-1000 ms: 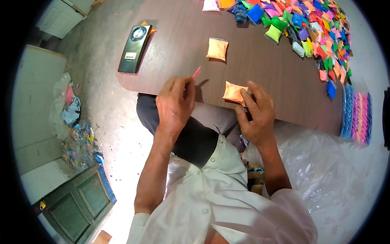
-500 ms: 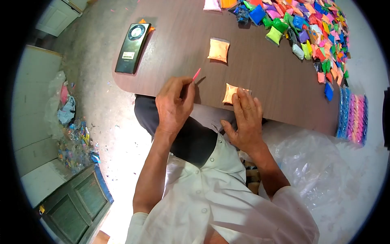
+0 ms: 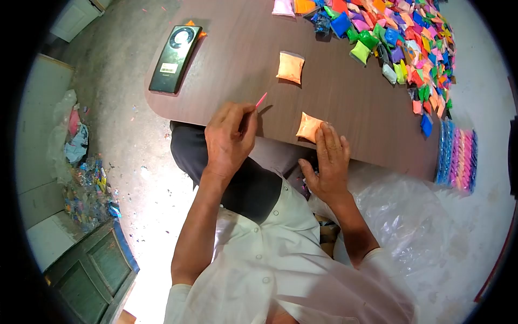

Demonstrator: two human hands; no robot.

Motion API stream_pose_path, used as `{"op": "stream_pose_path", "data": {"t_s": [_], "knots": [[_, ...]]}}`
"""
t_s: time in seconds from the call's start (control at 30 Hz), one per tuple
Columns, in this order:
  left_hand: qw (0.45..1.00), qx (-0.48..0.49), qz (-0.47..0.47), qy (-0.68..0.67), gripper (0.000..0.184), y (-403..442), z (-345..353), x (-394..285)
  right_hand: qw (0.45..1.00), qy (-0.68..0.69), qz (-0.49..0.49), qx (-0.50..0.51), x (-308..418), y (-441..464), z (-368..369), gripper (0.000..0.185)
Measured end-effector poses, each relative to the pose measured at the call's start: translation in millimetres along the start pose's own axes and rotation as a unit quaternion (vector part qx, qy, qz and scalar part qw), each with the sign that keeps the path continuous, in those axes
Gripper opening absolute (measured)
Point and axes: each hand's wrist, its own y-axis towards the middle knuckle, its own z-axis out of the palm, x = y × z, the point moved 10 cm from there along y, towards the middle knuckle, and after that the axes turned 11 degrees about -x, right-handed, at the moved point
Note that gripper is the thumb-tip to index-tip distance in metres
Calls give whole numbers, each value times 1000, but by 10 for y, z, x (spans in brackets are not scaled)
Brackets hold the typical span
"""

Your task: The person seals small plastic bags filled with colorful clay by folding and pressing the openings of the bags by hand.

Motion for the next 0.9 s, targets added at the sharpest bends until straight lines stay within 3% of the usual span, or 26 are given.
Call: {"op": "stream_pose_path", "data": {"t_s": [0.27, 0.53, 0.9], "knots": [[1000, -1, -8, -22, 10, -5, -33, 27, 998, 34, 20, -39, 25, 131, -118, 66], [996, -18, -77, -47, 6, 50, -100, 127, 996, 19, -22, -79, -4, 523, -318, 30], [996, -30, -68, -41, 5, 79, -113, 136, 996, 24, 7, -90, -492, 1168, -130, 23]]}}
